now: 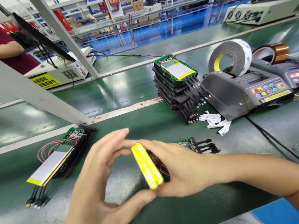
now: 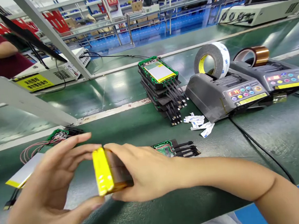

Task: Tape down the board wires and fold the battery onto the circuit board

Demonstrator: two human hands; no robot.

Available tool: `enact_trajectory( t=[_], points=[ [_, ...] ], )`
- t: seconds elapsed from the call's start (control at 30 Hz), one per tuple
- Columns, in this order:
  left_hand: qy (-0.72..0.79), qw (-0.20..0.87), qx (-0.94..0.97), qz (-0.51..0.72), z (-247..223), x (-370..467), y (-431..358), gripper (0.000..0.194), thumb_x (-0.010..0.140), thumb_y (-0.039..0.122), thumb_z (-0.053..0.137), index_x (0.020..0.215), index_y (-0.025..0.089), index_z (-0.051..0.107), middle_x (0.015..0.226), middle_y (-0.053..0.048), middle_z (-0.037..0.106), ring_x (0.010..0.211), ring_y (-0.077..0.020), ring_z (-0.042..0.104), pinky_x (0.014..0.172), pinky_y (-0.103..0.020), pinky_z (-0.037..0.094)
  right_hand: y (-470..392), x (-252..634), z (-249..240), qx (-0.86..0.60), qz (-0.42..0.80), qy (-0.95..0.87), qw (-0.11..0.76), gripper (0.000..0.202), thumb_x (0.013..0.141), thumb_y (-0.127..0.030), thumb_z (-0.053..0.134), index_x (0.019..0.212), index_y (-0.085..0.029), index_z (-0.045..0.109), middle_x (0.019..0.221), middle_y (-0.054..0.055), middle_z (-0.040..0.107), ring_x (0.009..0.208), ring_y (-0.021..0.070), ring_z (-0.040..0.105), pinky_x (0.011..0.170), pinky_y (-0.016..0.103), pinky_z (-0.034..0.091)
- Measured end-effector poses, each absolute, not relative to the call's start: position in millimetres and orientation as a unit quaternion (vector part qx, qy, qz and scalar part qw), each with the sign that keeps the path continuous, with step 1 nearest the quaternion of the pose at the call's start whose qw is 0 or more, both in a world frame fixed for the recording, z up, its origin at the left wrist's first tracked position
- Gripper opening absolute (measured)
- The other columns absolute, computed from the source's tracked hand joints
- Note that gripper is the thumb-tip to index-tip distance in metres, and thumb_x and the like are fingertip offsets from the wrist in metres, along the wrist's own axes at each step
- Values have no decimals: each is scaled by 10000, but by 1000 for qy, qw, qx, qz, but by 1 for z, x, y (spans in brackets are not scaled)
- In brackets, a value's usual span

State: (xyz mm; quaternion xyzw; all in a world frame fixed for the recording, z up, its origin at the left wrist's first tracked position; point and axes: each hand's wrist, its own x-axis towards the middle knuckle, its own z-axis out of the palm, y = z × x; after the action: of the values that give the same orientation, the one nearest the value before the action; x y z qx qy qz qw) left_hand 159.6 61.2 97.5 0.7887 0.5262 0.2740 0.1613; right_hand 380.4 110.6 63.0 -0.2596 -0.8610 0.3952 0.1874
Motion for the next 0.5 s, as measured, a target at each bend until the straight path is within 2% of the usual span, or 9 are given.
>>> enact_trajectory(
  t=[0.07, 0.1, 0.17, 0.3, 0.43, 0.5],
  points=[
    [519, 206, 759, 335, 90, 169, 70, 302, 955, 385, 455, 1234, 275, 421, 1224, -55, 455, 1072, -168, 522, 927, -346, 487, 110, 384, 62, -284, 425, -831, 218, 788, 737, -361, 729, 1365, -221, 275, 1232, 72, 537, 982, 181, 588, 809, 281, 489],
    [521, 207, 764, 319, 82, 171, 73, 179, 965, 292, 434, 1136, 266, 484, 1131, -34, 472, 1033, -149, 507, 893, -323, 474, 111, 390, 60, -291, 437, -818, 235, 788, 723, -350, 741, 1347, -232, 274, 1218, 64, 540, 948, 168, 597, 797, 273, 492],
    [516, 200, 803, 222, 63, 170, 78, 177, 950, 184, 430, 1059, 265, 544, 1031, -21, 451, 991, -141, 458, 843, -301, 436, 113, 404, 54, -294, 472, -790, 258, 845, 717, -333, 757, 1363, -242, 220, 1234, 74, 525, 930, 157, 602, 808, 278, 495],
    [473, 264, 833, 114, 33, 174, 81, 237, 925, 144, 407, 1075, 236, 566, 1075, -49, 386, 1003, -179, 369, 854, -347, 387, 113, 423, 42, -284, 566, -717, 292, 945, 700, -287, 791, 1374, -263, 128, 1228, 91, 530, 889, 155, 620, 799, 301, 501],
    [455, 300, 835, 66, 30, 189, 87, 107, 843, 140, 474, 788, 155, 565, 990, -56, 371, 964, -202, 354, 823, -375, 356, 112, 424, 37, -267, 624, -667, 305, 929, 690, -239, 804, 1344, -314, 149, 1263, 86, 503, 879, 158, 632, 734, 288, 513],
    [448, 307, 837, 58, 32, 194, 92, 99, 809, 139, 506, 724, 151, 556, 967, -51, 368, 954, -206, 355, 813, -378, 348, 111, 424, 36, -257, 639, -655, 310, 919, 689, -219, 803, 1338, -322, 161, 1265, 88, 499, 889, 163, 631, 716, 284, 516]
  ],
)
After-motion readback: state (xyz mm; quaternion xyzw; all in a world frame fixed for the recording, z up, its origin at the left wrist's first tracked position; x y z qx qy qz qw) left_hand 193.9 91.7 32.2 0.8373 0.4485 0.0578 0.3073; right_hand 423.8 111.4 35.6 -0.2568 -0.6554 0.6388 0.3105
